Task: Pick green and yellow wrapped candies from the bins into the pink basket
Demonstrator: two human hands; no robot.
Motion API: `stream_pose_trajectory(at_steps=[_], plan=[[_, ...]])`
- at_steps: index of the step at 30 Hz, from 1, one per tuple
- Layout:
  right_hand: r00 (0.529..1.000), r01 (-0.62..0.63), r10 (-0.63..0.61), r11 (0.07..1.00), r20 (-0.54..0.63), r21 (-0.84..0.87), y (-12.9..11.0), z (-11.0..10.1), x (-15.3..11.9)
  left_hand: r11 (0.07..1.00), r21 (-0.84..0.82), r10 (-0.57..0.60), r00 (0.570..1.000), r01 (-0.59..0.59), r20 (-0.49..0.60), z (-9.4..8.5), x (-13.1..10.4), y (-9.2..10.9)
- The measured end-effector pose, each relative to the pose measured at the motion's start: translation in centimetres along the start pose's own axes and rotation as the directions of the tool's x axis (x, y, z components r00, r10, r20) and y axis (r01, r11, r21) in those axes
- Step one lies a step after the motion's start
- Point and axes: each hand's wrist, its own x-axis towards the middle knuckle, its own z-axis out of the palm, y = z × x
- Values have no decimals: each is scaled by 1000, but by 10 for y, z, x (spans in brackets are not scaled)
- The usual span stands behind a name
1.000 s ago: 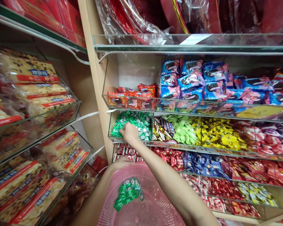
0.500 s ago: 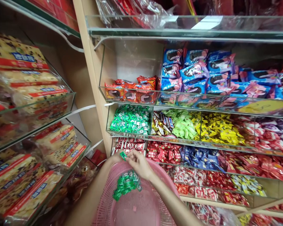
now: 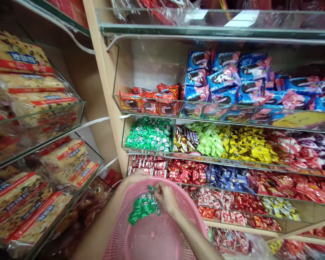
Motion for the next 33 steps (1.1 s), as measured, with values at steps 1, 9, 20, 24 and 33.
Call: stream_pose_trajectory(at_steps=[1, 9, 20, 24, 33], plan=[[1000, 3, -4, 999, -3, -40, 1, 0, -1, 1000, -2, -9, 1000, 9, 15, 0, -1, 1], [1000, -17, 9, 924, -24, -381, 6, 0, -7, 999, -9, -45, 998, 45, 41, -1, 0, 1], [998, -38, 67, 762, 21, -646, -5, 5, -12, 998, 11, -61, 998, 61, 20, -2, 4, 0], [996, -59, 93, 733, 14, -678, -12, 7, -11, 999, -9, -53, 999, 53, 13, -1, 5, -3], [993, -33, 103, 746, 66, -665, -5, 18, -14, 997, 78, -12, 999, 9, 43, -4, 13, -10]])
